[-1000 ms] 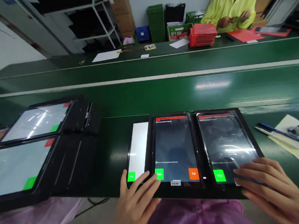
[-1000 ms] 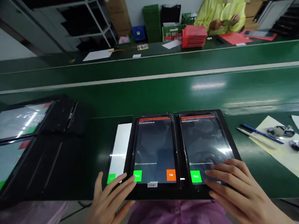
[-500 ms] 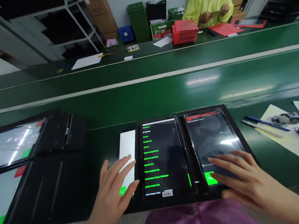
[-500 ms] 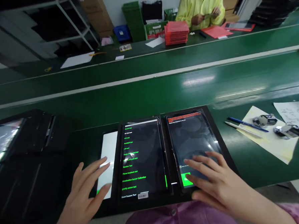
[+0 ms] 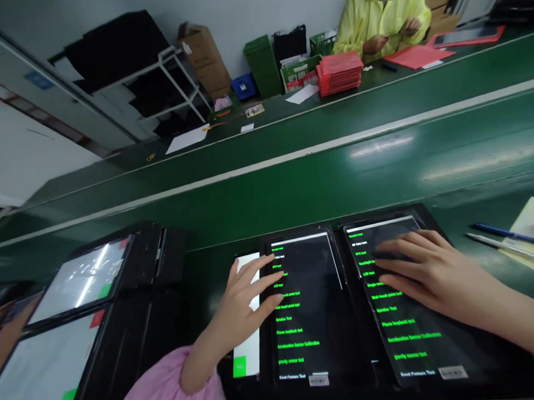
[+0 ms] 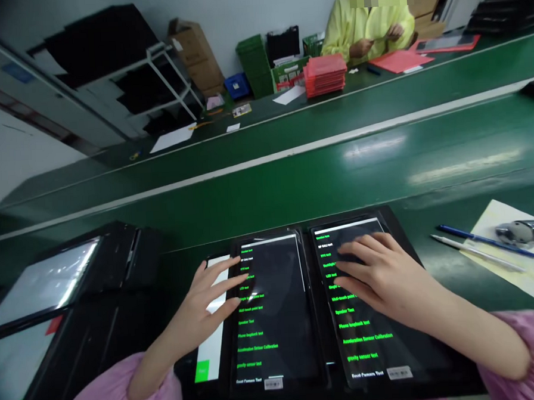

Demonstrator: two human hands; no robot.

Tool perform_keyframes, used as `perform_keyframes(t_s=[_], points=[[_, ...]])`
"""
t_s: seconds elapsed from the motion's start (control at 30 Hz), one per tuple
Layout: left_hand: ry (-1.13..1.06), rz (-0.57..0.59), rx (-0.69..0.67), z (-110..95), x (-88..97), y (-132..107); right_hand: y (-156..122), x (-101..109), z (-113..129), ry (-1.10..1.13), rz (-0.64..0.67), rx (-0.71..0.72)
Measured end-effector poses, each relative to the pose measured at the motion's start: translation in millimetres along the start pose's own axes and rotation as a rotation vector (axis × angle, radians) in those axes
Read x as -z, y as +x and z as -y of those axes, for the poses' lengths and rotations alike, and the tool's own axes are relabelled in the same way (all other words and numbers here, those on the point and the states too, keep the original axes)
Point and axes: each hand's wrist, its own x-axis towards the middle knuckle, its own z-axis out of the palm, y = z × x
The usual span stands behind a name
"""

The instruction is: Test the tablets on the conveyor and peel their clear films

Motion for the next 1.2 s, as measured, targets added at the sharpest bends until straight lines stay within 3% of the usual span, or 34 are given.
perform_keyframes(t_s=[0.07,0.17,0.4,1.0,1.1,1.2], points=[[-0.028,-0.051,0.042,5,0.1,-6,-3,6,1,0.005,-0.019,-0.022],[-0.012,-0.100,0.096,8,-1.8,6,1,-2,-6,-0.035,-0.013,-0.075],[0.123,-0.083,0.058,2,-10.5,31,8,-28,-22,0.035,0.167,-0.216],[0.296,-0.098,-0.015,0,-17.6,27,13,-32,-21,-0.059,0.076,-0.136],[0.352,-0.137,-0.041,-2,-15.7,23,9,-21,-19,-0.049,0.046,-0.173],[0.381,-0.340,-0.082,-6,-5.3,1,-12,11,-13,0.044,-0.127,-0.384]])
